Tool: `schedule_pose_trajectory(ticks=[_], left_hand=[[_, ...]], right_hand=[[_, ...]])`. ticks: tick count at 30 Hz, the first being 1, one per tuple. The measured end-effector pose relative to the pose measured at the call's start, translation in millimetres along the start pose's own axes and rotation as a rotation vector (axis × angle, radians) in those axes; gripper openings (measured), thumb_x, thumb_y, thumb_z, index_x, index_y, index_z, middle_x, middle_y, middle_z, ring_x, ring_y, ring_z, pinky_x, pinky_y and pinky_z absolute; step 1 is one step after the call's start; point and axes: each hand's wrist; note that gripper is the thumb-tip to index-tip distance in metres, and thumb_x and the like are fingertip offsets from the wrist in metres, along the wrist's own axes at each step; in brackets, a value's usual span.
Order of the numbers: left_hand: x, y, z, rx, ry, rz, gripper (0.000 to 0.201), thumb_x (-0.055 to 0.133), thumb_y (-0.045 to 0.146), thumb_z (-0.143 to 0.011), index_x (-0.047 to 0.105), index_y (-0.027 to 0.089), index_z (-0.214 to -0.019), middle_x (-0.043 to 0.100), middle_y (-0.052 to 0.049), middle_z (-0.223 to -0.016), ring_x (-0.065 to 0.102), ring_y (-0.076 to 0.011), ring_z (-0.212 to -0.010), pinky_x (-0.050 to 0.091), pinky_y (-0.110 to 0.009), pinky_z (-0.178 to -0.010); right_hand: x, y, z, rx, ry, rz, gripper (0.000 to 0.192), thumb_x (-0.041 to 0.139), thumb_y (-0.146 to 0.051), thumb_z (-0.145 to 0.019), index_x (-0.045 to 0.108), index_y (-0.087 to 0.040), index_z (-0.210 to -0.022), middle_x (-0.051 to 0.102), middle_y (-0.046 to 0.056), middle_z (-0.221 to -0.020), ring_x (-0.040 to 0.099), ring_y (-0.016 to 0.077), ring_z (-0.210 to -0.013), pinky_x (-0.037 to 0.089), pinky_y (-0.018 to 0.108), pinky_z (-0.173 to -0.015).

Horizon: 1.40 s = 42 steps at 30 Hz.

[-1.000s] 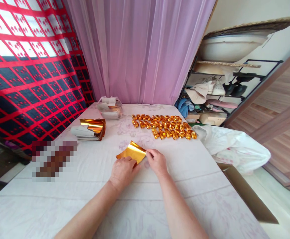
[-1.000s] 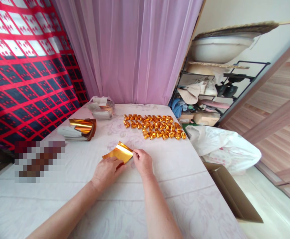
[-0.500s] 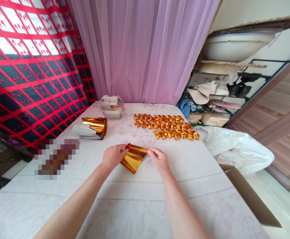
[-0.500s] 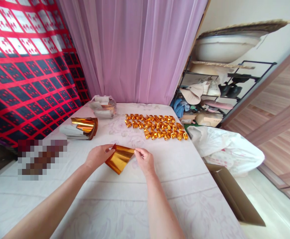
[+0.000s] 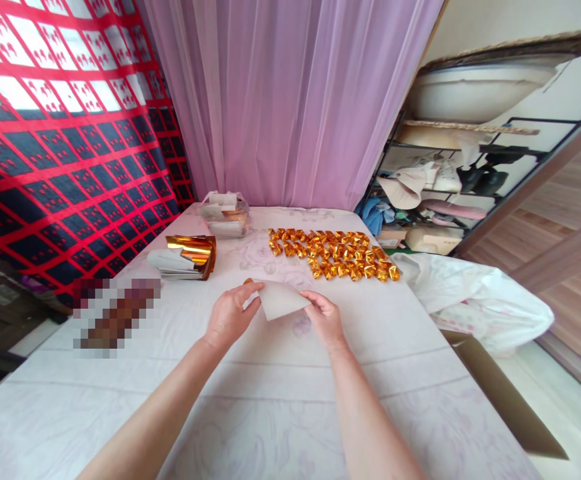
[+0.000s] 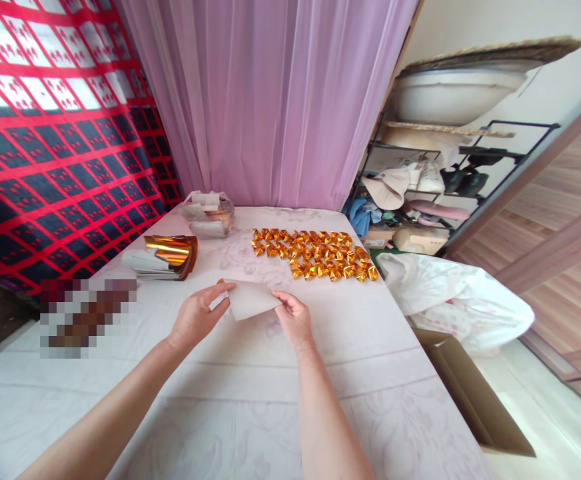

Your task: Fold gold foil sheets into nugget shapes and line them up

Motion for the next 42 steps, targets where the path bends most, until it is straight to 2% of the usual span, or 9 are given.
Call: schedule_pose_trajectory(ticks=[5, 15, 18, 20, 24, 27, 32, 37, 42], left_hand=[[11.7, -17.9, 15.6, 0.122, 0.053, 0.066, 0.033, 0.053, 0.019, -0.086, 0.067, 0.023, -0.116, 0.071, -0.004, -0.118, 0.062, -0.0212, -0.117, 0.048, -0.037, -0.102], [3.0, -36.1, 49.7, 0.212, -0.064, 0.045, 0.032, 0.051, 0.015, -0.087, 0.072, 0.025, -0.109, 0.072, -0.005, -0.095, 0.066, -0.0194, -0.088, 0.054, -0.033, -0.084], [-1.3, -39.8, 52.8, 0.249, -0.091, 0.021, 0.035, 0.045, 0.014, -0.088, 0.072, 0.023, -0.109, 0.07, -0.008, -0.099, 0.065, -0.0199, -0.091, 0.053, -0.035, -0.085], [-3.2, -38.6, 52.6, 0.287, -0.115, 0.031, 0.036, 0.043, 0.018, -0.092, 0.07, 0.022, -0.115, 0.069, -0.009, -0.112, 0.064, -0.0219, -0.102, 0.051, -0.038, -0.091], [-4.2, -27.4, 49.6, 0.347, -0.309, 0.048, 0.041, 0.039, 0.04, -0.099, 0.059, 0.025, -0.133, 0.055, -0.008, -0.143, 0.046, -0.0294, -0.134, 0.034, -0.054, -0.111], [-3.3, -20.1, 48.3, 0.358, -0.478, 0.063, 0.046, 0.033, 0.047, -0.101, 0.052, 0.028, -0.14, 0.051, -0.005, -0.147, 0.038, -0.0285, -0.141, 0.021, -0.056, -0.117], [-1.3, -19.5, 50.5, 0.348, -0.537, 0.098, 0.048, 0.029, 0.048, -0.102, 0.056, 0.027, -0.136, 0.053, -0.005, -0.145, 0.037, -0.0271, -0.142, 0.016, -0.055, -0.118], [-1.1, -22.1, 52.5, 0.362, -0.496, 0.167, 0.046, 0.028, 0.043, -0.103, 0.06, 0.026, -0.131, 0.057, -0.006, -0.141, 0.04, -0.0256, -0.14, 0.017, -0.056, -0.118], [-0.8, -27.6, 52.3, 0.324, -0.453, 0.237, 0.051, 0.022, 0.041, -0.104, 0.049, 0.022, -0.141, 0.059, -0.008, -0.138, 0.046, -0.0232, -0.136, 0.021, -0.053, -0.119]], right_hand=[[-1.9, -7.3, 2.7, -0.049, -0.067, 0.028, 0.03, 0.062, -0.03, -0.072, 0.075, -0.021, -0.099, 0.076, 0.005, -0.097, 0.071, 0.0207, -0.088, 0.057, 0.034, -0.081], [-7.2, -22.9, 35.9, -0.228, -0.251, 0.322, 0.034, 0.054, -0.012, -0.071, 0.076, -0.023, -0.094, 0.075, 0.003, -0.087, 0.067, 0.0149, -0.074, 0.054, 0.023, -0.069], [-6.9, -26.3, 45.4, -0.274, -0.333, 0.44, 0.036, 0.052, -0.007, -0.073, 0.075, -0.023, -0.095, 0.074, 0.003, -0.087, 0.067, 0.0138, -0.073, 0.052, 0.021, -0.066], [-7.5, -28.0, 52.0, -0.318, -0.372, 0.514, 0.037, 0.052, -0.005, -0.074, 0.075, -0.024, -0.096, 0.072, 0.002, -0.087, 0.066, 0.0131, -0.072, 0.051, 0.021, -0.065], [-11.3, -30.7, 65.5, -0.405, -0.377, 0.658, 0.038, 0.053, -0.003, -0.074, 0.074, -0.025, -0.096, 0.068, 0.002, -0.086, 0.065, 0.0141, -0.077, 0.051, 0.024, -0.07], [-14.7, -33.5, 72.9, -0.442, -0.373, 0.712, 0.037, 0.055, -0.003, -0.073, 0.074, -0.025, -0.095, 0.066, 0.003, -0.089, 0.064, 0.0158, -0.084, 0.051, 0.026, -0.075], [-17.3, -39.5, 74.7, -0.501, -0.414, 0.717, 0.033, 0.057, -0.003, -0.073, 0.073, -0.025, -0.091, 0.069, 0.005, -0.111, 0.063, 0.0201, -0.104, 0.05, 0.034, -0.091], [-13.5, -42.7, 62.4, -0.414, -0.443, 0.636, 0.019, 0.053, -0.017, -0.086, 0.069, -0.024, -0.093, 0.073, 0.005, -0.106, 0.066, 0.0196, -0.102, 0.049, 0.035, -0.093], [-2.0, -40.7, 45.7, -0.243, -0.402, 0.736, 0.02, 0.049, -0.026, -0.09, 0.069, -0.023, -0.09, 0.075, 0.003, -0.084, 0.068, 0.0178, -0.08, 0.048, 0.027, -0.074]])
Point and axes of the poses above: each hand's wrist, its own z-axis away from the middle knuckle, its own x-axis out of the palm, y = z × x
